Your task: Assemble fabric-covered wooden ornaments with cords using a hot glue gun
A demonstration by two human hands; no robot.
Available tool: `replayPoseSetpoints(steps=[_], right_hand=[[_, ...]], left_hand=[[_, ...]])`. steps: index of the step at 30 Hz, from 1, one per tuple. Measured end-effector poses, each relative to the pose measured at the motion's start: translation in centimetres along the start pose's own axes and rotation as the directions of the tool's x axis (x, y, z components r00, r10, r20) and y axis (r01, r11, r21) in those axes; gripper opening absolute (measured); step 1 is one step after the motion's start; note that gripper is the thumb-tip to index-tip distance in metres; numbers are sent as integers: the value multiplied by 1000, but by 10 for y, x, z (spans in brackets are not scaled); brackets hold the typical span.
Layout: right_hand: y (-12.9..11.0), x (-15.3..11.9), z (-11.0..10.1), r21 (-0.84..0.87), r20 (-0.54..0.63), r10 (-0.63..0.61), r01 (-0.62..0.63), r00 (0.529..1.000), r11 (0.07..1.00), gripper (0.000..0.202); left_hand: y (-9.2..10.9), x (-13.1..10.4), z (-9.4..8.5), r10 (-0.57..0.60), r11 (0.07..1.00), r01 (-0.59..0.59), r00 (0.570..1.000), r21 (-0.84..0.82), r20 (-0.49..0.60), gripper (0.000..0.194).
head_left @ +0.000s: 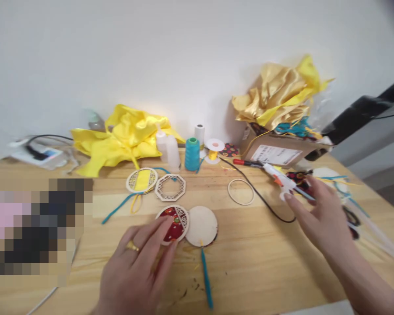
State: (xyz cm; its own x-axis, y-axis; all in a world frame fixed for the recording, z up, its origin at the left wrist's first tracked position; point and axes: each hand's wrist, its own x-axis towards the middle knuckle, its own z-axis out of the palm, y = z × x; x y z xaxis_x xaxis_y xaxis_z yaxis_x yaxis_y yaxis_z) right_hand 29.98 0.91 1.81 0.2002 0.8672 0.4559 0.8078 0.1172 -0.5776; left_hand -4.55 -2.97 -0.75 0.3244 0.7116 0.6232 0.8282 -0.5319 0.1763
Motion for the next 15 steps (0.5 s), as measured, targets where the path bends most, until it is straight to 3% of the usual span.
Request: replayPoseSetpoints(steps=[1,2,5,8,12,15], right_hand=[[-10,-4,3,-92,-37,-5,2,999,996,45],[-21,-9,8,-93,15,-52,53,999,994,46],[-55,-20,27,38,172,-223,220,960,975,29],[-78,-22,47,146,298,-295,262,908,954,21],[-85,-12,69,211,450,-314,242,836,947,22],[-82,-7,82,272,423,-306,203,853,941,23]], left_hand=[[-2,3,-3,-43,999,42,999,31,10,41],[-5,6,-6,-88,994,85,995,68,49,43],[-14,7,-14,-240,966,217,954,137,179,55],[-21,6,-19,-288,956,264,923,124,256,69],[-22,7,-21,-306,951,305,892,58,332,79],[-18,10,-16,-304,950,306,873,58,381,84]])
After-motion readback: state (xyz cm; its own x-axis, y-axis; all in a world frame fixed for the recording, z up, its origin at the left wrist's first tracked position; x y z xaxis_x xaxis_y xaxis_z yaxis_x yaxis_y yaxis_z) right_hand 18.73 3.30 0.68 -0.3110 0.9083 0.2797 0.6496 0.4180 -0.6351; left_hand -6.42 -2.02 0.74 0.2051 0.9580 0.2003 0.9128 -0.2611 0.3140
